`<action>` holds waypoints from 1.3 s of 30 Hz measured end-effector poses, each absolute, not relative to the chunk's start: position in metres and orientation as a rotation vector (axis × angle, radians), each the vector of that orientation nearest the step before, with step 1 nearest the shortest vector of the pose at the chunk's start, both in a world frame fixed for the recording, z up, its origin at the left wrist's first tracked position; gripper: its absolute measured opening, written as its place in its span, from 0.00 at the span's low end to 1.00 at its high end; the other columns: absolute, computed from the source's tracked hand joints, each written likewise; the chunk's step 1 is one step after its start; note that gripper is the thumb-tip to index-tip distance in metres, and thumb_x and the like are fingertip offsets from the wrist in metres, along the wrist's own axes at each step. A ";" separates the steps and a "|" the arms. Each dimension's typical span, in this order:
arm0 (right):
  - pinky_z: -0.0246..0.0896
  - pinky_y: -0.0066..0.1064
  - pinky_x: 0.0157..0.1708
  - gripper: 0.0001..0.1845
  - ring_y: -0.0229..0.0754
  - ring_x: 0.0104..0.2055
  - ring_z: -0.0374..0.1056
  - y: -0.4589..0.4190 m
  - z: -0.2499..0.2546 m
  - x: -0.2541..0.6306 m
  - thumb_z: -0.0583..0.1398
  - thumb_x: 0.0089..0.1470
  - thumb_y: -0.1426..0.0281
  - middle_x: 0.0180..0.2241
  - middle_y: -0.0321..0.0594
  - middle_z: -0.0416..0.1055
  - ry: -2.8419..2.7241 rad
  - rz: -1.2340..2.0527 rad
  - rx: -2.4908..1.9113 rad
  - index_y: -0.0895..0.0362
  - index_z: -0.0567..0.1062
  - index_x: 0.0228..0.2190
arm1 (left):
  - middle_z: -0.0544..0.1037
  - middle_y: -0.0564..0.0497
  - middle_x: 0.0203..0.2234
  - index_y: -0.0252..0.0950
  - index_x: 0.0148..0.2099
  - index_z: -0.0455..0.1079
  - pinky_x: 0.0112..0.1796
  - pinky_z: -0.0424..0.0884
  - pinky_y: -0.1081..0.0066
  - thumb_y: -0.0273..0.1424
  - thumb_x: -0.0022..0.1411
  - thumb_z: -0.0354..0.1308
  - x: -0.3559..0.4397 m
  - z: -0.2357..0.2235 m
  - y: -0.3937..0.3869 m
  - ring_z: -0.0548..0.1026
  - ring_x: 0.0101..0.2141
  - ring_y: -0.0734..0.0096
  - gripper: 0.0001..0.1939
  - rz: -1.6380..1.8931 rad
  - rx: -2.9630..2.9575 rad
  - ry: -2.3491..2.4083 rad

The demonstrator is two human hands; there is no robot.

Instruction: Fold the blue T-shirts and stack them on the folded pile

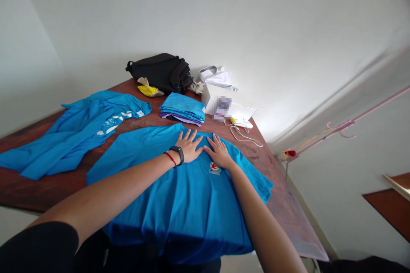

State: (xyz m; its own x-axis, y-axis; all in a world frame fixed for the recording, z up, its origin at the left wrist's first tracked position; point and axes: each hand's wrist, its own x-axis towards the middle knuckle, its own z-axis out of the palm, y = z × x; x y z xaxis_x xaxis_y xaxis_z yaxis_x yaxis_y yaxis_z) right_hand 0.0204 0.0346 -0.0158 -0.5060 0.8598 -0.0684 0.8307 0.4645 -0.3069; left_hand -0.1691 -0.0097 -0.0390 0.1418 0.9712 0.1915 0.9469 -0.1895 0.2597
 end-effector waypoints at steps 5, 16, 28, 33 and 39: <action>0.30 0.50 0.69 0.39 0.52 0.74 0.29 0.035 -0.017 0.021 0.45 0.64 0.44 0.72 0.43 0.34 -2.602 0.472 -1.495 0.51 0.53 0.68 | 0.50 0.43 0.71 0.43 0.70 0.57 0.62 0.44 0.37 0.51 0.69 0.43 -0.169 -0.036 -0.011 0.46 0.69 0.42 0.33 0.471 2.316 1.963; 0.32 0.51 0.69 0.39 0.53 0.74 0.29 0.037 -0.018 0.021 0.46 0.64 0.44 0.72 0.44 0.34 -2.607 0.473 -1.508 0.51 0.53 0.68 | 0.49 0.43 0.71 0.43 0.70 0.57 0.62 0.44 0.37 0.50 0.70 0.44 -0.170 -0.037 -0.012 0.46 0.69 0.41 0.32 0.465 2.328 1.966; 0.30 0.52 0.69 0.40 0.55 0.74 0.29 0.037 -0.017 0.020 0.45 0.64 0.43 0.73 0.43 0.34 -2.597 0.474 -1.485 0.51 0.54 0.68 | 0.50 0.43 0.71 0.43 0.70 0.57 0.62 0.47 0.37 0.50 0.70 0.42 -0.172 -0.039 -0.010 0.48 0.68 0.41 0.32 0.424 2.374 1.977; 0.31 0.53 0.68 0.40 0.57 0.73 0.29 0.036 -0.014 0.020 0.46 0.64 0.43 0.72 0.46 0.35 -2.593 0.485 -1.468 0.52 0.54 0.68 | 0.50 0.45 0.71 0.44 0.71 0.56 0.62 0.48 0.37 0.49 0.71 0.42 -0.172 -0.034 -0.010 0.48 0.68 0.41 0.31 0.364 2.378 1.986; 0.31 0.55 0.68 0.41 0.58 0.73 0.31 0.035 -0.013 0.021 0.45 0.63 0.42 0.72 0.47 0.34 -2.584 0.485 -1.437 0.53 0.55 0.68 | 0.48 0.45 0.71 0.44 0.71 0.54 0.62 0.50 0.37 0.49 0.71 0.42 -0.173 -0.031 -0.009 0.48 0.68 0.41 0.32 0.297 2.402 1.993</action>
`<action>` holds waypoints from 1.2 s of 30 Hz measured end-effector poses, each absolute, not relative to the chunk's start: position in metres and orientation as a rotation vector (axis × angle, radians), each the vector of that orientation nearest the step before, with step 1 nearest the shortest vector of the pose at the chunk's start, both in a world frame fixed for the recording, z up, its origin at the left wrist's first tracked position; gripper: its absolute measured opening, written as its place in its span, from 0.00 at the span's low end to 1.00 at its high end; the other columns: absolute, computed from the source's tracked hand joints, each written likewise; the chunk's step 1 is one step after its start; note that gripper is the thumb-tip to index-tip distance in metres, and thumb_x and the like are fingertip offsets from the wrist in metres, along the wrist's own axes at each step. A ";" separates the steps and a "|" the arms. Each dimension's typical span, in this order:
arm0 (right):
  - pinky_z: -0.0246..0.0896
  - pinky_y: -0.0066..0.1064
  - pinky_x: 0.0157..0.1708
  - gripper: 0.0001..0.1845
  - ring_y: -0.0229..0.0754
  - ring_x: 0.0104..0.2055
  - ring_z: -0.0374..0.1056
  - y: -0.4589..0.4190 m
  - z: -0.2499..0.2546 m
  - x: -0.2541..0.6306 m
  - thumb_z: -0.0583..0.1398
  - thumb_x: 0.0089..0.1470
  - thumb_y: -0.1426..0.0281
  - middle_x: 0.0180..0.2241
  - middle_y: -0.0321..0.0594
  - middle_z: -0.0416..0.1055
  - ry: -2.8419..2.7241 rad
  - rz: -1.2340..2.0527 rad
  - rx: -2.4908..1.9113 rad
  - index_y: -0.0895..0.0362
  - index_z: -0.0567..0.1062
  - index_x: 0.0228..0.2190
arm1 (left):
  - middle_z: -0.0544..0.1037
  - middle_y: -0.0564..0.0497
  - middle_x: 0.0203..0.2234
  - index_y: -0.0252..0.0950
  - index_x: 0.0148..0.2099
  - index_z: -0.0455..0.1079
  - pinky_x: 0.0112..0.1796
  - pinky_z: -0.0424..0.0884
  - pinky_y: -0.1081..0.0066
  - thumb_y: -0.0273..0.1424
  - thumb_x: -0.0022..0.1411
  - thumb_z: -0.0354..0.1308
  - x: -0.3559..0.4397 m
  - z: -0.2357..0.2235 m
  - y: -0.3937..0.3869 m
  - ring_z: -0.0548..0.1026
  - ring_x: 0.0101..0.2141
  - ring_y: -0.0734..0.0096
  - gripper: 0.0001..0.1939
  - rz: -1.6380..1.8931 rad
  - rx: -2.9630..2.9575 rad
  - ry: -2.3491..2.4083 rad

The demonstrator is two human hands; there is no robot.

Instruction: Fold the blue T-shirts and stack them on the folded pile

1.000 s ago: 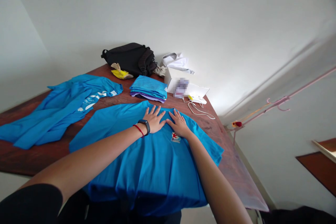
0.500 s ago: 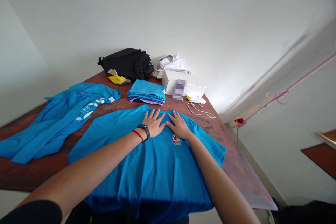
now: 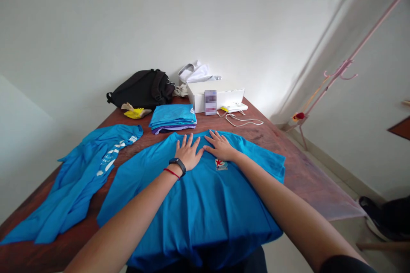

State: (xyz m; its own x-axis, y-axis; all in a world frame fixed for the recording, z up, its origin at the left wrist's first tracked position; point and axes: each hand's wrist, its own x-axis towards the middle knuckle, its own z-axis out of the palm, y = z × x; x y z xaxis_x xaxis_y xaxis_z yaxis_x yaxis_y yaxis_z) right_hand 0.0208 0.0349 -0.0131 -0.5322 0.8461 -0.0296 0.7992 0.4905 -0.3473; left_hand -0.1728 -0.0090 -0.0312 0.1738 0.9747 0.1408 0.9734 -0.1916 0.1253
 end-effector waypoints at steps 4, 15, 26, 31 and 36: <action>0.32 0.55 0.68 0.41 0.59 0.73 0.31 0.035 -0.014 0.021 0.46 0.63 0.43 0.72 0.48 0.35 -2.574 0.481 -1.421 0.53 0.56 0.68 | 0.50 0.43 0.71 0.41 0.73 0.48 0.61 0.52 0.37 0.48 0.71 0.42 -0.171 -0.029 -0.011 0.50 0.68 0.41 0.34 0.306 2.396 2.018; 0.34 0.63 0.66 0.40 0.60 0.73 0.33 0.034 -0.005 0.024 0.48 0.62 0.42 0.72 0.45 0.40 -2.388 0.670 -1.225 0.47 0.55 0.68 | 0.59 0.41 0.68 0.40 0.75 0.36 0.60 0.61 0.50 0.34 0.70 0.51 -0.165 -0.010 -0.021 0.58 0.66 0.49 0.39 0.559 2.638 1.744; 0.44 0.56 0.67 0.41 0.63 0.72 0.41 0.008 0.020 0.017 0.64 0.51 0.45 0.72 0.40 0.41 -2.449 0.686 -0.746 0.46 0.66 0.63 | 0.64 0.47 0.65 0.48 0.74 0.30 0.59 0.65 0.55 0.38 0.67 0.59 -0.163 -0.011 -0.024 0.62 0.64 0.60 0.47 0.604 2.756 0.970; 0.60 0.45 0.61 0.30 0.56 0.63 0.62 0.006 0.021 0.014 0.63 0.55 0.48 0.70 0.43 0.50 -2.382 0.844 -0.662 0.52 0.78 0.52 | 0.63 0.46 0.66 0.49 0.74 0.30 0.58 0.67 0.53 0.41 0.65 0.61 -0.166 -0.017 -0.025 0.63 0.64 0.55 0.49 0.584 2.719 1.010; 0.63 0.43 0.59 0.28 0.54 0.60 0.65 0.008 0.016 0.013 0.62 0.57 0.49 0.65 0.46 0.60 -2.365 0.864 -0.659 0.53 0.78 0.52 | 0.61 0.45 0.67 0.45 0.75 0.37 0.61 0.64 0.55 0.39 0.65 0.62 -0.167 -0.017 -0.025 0.60 0.65 0.54 0.47 0.566 2.669 1.047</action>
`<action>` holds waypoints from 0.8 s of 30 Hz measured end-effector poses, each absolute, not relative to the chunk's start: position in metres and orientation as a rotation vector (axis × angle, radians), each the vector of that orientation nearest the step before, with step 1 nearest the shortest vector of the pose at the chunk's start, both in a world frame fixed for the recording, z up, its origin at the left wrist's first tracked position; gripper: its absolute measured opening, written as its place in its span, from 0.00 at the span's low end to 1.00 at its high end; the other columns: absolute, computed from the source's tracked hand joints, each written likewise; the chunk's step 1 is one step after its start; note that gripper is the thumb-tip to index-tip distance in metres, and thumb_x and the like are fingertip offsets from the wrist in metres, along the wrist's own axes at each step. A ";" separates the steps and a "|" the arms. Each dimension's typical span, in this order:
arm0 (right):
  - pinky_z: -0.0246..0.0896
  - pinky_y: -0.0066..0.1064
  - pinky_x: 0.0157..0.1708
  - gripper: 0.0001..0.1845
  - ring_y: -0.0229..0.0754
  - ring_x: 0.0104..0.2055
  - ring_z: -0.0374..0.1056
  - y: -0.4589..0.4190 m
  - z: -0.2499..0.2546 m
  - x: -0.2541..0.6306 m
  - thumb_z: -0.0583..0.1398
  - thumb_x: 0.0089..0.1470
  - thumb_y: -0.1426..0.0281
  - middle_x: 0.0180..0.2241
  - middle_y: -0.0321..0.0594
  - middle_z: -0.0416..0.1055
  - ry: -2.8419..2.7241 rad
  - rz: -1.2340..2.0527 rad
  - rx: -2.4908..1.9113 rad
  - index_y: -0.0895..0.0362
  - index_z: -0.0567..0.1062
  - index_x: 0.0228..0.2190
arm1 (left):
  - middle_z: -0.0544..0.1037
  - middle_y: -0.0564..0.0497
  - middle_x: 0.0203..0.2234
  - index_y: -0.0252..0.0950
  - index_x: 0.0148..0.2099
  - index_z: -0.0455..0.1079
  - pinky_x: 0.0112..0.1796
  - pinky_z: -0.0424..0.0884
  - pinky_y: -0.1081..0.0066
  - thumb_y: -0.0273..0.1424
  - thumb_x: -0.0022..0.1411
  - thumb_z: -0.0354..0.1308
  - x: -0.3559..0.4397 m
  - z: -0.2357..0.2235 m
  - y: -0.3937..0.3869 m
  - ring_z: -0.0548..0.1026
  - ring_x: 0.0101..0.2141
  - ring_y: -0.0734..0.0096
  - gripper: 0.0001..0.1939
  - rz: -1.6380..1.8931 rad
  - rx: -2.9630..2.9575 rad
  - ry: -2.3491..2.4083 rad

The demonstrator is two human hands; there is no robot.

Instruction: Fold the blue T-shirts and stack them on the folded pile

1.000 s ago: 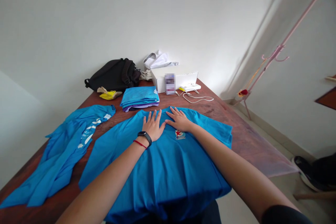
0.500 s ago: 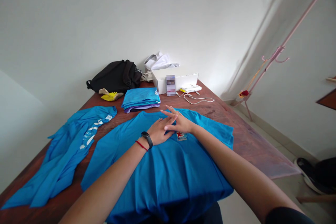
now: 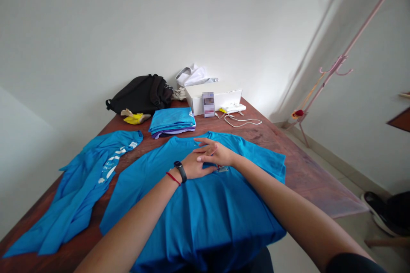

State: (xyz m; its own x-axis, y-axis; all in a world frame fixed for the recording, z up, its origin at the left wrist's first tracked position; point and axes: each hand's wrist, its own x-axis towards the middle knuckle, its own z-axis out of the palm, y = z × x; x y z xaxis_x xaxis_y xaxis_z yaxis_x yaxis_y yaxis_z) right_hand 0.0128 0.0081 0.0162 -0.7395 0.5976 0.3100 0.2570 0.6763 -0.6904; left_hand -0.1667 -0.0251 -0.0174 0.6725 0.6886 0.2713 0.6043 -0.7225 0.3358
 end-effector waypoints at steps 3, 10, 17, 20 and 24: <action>0.65 0.42 0.58 0.28 0.52 0.57 0.69 0.007 0.017 0.011 0.61 0.57 0.49 0.64 0.46 0.61 -2.361 0.862 -0.664 0.53 0.79 0.51 | 0.60 0.45 0.67 0.44 0.74 0.40 0.62 0.63 0.54 0.38 0.64 0.63 -0.167 -0.019 -0.024 0.59 0.66 0.54 0.46 0.591 2.673 1.045; 0.66 0.41 0.57 0.23 0.50 0.56 0.70 0.005 0.021 0.010 0.61 0.60 0.53 0.61 0.48 0.66 -2.344 0.829 -0.589 0.55 0.80 0.48 | 0.58 0.46 0.68 0.46 0.74 0.42 0.63 0.61 0.55 0.35 0.65 0.61 -0.164 -0.020 -0.024 0.55 0.67 0.57 0.42 0.631 2.678 1.048; 0.65 0.41 0.56 0.22 0.51 0.58 0.68 0.002 0.025 0.008 0.59 0.61 0.52 0.53 0.47 0.74 -2.346 0.783 -0.585 0.54 0.81 0.46 | 0.61 0.48 0.67 0.51 0.74 0.40 0.61 0.65 0.54 0.32 0.64 0.61 -0.163 -0.018 -0.024 0.61 0.65 0.58 0.44 0.607 2.661 1.072; 0.65 0.40 0.56 0.23 0.51 0.58 0.68 0.003 0.025 0.009 0.59 0.61 0.51 0.54 0.46 0.74 -2.375 0.748 -0.636 0.53 0.81 0.47 | 0.63 0.46 0.65 0.48 0.73 0.43 0.60 0.67 0.54 0.32 0.64 0.61 -0.162 -0.017 -0.024 0.63 0.63 0.55 0.42 0.630 2.627 1.080; 0.66 0.38 0.53 0.23 0.50 0.54 0.70 0.008 0.020 0.011 0.59 0.60 0.50 0.50 0.46 0.76 -2.395 0.645 -0.697 0.53 0.82 0.45 | 0.64 0.45 0.64 0.45 0.74 0.41 0.60 0.66 0.56 0.33 0.65 0.61 -0.160 -0.014 -0.026 0.63 0.63 0.56 0.43 0.673 2.592 1.068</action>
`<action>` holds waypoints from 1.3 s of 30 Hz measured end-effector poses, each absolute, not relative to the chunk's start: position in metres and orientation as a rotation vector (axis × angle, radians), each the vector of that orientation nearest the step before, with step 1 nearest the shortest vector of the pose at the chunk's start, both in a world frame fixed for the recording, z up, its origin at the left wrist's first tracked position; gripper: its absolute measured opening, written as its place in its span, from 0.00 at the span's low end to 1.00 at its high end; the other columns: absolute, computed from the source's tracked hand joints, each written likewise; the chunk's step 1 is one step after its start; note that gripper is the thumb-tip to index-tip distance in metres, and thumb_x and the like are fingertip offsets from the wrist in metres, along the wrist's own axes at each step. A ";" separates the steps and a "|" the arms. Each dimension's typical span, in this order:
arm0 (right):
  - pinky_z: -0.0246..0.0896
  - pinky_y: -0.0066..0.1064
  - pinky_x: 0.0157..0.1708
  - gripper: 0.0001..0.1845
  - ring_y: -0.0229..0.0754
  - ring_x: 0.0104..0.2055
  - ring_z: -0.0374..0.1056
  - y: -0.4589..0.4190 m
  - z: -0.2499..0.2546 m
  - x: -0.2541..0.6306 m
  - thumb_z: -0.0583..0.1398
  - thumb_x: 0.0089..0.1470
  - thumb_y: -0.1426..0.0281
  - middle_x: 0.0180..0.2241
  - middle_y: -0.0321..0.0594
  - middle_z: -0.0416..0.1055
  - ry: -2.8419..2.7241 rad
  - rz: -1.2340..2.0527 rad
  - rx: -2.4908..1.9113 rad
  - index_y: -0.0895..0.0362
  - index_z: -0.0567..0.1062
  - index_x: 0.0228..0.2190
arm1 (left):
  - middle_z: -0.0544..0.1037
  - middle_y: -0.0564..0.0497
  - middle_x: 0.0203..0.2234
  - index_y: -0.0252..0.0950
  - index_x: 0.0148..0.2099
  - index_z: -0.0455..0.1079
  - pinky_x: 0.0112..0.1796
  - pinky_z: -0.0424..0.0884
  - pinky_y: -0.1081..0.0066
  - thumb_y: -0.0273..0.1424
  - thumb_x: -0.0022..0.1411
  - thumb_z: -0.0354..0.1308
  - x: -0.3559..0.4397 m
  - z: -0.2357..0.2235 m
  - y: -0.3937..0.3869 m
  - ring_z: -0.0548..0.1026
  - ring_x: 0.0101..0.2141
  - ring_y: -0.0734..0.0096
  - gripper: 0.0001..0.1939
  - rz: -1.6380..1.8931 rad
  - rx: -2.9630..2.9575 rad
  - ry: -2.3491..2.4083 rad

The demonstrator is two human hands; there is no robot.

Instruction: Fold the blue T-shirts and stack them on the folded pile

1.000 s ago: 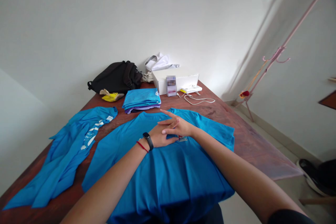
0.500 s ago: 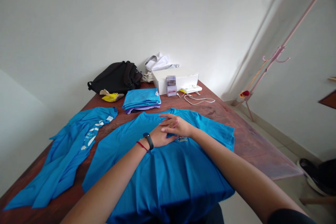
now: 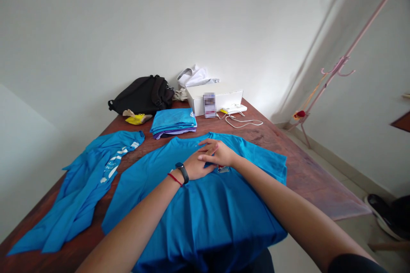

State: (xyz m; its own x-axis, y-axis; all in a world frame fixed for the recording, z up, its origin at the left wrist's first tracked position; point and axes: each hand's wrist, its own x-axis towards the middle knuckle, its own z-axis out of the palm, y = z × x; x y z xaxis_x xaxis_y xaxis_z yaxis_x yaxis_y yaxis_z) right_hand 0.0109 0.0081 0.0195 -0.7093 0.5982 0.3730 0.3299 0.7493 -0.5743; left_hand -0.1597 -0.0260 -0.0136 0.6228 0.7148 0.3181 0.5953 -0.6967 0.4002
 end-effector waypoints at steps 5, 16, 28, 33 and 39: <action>0.66 0.38 0.46 0.27 0.48 0.44 0.72 0.007 0.020 0.011 0.60 0.57 0.47 0.40 0.46 0.77 -2.361 0.510 -0.723 0.56 0.80 0.44 | 0.70 0.44 0.61 0.44 0.74 0.40 0.53 0.72 0.55 0.31 0.64 0.58 -0.158 -0.005 -0.031 0.71 0.57 0.53 0.43 0.614 2.625 1.129; 0.58 0.30 0.31 0.25 0.41 0.29 0.66 0.001 0.019 0.004 0.58 0.58 0.48 0.26 0.39 0.72 -2.232 0.439 -0.864 0.57 0.72 0.27 | 0.73 0.44 0.57 0.44 0.74 0.41 0.49 0.75 0.58 0.30 0.62 0.57 -0.155 0.007 -0.035 0.76 0.51 0.54 0.43 0.647 2.604 1.145; 0.46 0.27 0.24 0.30 0.34 0.23 0.57 -0.003 0.019 0.003 0.57 0.56 0.44 0.20 0.33 0.64 -2.197 0.483 -0.941 0.56 0.65 0.20 | 0.73 0.45 0.57 0.43 0.74 0.35 0.53 0.73 0.59 0.32 0.62 0.56 -0.153 0.009 -0.044 0.73 0.55 0.56 0.45 0.721 2.545 1.091; 0.44 0.28 0.24 0.31 0.33 0.22 0.55 -0.003 0.022 0.005 0.56 0.57 0.44 0.18 0.33 0.61 -2.229 0.450 -0.946 0.56 0.63 0.18 | 0.76 0.45 0.52 0.42 0.74 0.34 0.51 0.74 0.57 0.34 0.62 0.55 -0.152 0.008 -0.045 0.77 0.50 0.54 0.45 0.733 2.533 1.070; 0.44 0.28 0.24 0.31 0.33 0.22 0.55 -0.003 0.020 0.005 0.56 0.57 0.44 0.18 0.33 0.61 -2.234 0.474 -0.942 0.56 0.63 0.18 | 0.73 0.44 0.56 0.44 0.73 0.37 0.52 0.74 0.55 0.33 0.62 0.57 -0.152 0.008 -0.044 0.76 0.52 0.53 0.44 0.791 2.530 1.018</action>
